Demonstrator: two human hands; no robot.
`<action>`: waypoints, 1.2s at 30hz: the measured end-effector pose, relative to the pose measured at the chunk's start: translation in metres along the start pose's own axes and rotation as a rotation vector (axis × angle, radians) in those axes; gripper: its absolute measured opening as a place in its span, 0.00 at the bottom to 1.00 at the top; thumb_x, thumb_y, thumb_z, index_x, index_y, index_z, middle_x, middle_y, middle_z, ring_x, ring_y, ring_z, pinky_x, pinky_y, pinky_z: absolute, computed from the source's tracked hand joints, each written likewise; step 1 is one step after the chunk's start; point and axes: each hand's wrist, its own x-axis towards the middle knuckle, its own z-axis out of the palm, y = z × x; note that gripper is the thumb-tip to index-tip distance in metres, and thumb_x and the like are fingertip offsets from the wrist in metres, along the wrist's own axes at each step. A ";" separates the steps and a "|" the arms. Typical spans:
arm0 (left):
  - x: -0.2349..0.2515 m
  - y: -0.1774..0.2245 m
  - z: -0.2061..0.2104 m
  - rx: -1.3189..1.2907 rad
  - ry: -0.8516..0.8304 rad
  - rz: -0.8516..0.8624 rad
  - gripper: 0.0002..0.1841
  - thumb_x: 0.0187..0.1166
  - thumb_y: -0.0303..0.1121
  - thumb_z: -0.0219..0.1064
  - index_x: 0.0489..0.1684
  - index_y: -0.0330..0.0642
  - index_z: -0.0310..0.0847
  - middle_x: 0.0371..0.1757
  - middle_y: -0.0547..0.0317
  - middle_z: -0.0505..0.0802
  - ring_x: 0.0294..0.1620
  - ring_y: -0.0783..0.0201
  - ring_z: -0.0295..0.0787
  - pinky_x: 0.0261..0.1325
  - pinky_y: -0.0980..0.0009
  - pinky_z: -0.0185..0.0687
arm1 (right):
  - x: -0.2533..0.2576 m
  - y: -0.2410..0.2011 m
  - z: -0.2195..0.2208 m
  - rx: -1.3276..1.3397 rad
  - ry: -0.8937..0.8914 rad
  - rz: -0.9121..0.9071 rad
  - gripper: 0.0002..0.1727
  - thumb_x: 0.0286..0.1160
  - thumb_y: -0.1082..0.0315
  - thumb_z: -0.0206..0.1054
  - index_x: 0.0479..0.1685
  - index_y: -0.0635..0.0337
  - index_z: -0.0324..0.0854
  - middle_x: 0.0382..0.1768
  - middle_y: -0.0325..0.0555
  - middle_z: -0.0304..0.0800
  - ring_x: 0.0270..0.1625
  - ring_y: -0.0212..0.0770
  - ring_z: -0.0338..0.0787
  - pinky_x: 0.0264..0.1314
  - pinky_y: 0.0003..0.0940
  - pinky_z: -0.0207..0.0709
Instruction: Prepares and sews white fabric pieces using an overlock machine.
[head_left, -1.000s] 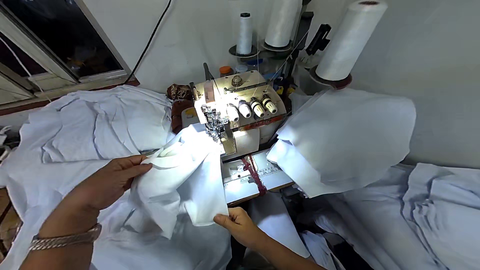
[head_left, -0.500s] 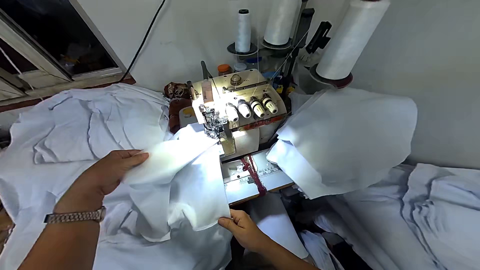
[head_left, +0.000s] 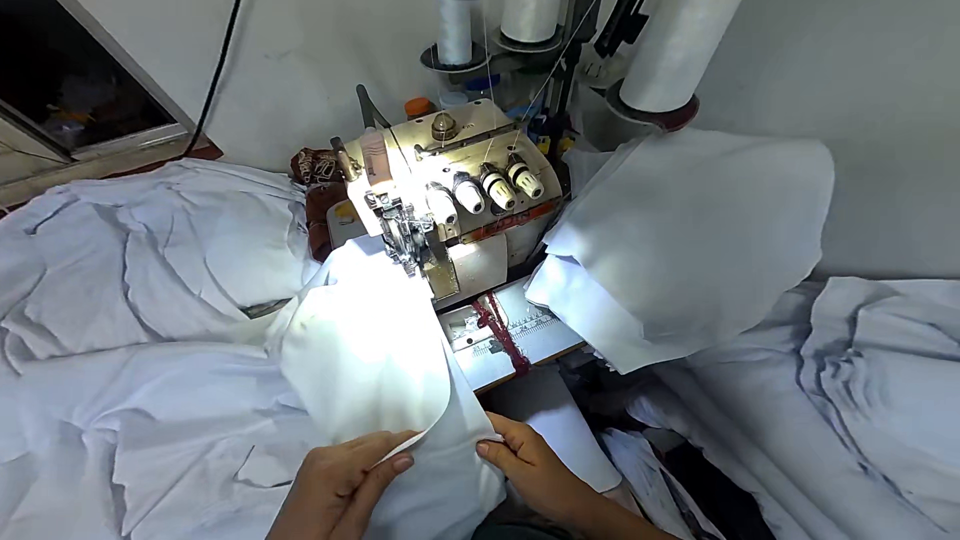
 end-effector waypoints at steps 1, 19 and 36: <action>0.004 0.001 0.000 0.028 0.000 -0.001 0.23 0.92 0.47 0.52 0.50 0.39 0.91 0.32 0.58 0.92 0.32 0.81 0.83 0.38 0.85 0.77 | 0.003 -0.002 0.001 -0.007 0.016 -0.003 0.17 0.88 0.73 0.51 0.65 0.72 0.78 0.54 0.45 0.90 0.55 0.24 0.89 0.63 0.25 0.82; 0.100 0.018 0.006 0.546 0.251 -0.159 0.13 0.79 0.40 0.64 0.29 0.43 0.90 0.15 0.71 0.78 0.15 0.77 0.66 0.20 0.73 0.60 | 0.088 -0.039 0.023 0.302 0.262 0.014 0.05 0.80 0.76 0.65 0.47 0.67 0.84 0.31 0.41 0.88 0.33 0.26 0.86 0.41 0.23 0.81; 0.034 -0.010 -0.003 0.373 0.384 -0.310 0.12 0.72 0.31 0.58 0.39 0.37 0.88 0.36 0.58 0.89 0.35 0.68 0.85 0.39 0.64 0.81 | 0.083 -0.027 0.020 0.243 0.281 0.084 0.05 0.79 0.74 0.68 0.43 0.67 0.88 0.28 0.43 0.89 0.30 0.28 0.86 0.37 0.24 0.81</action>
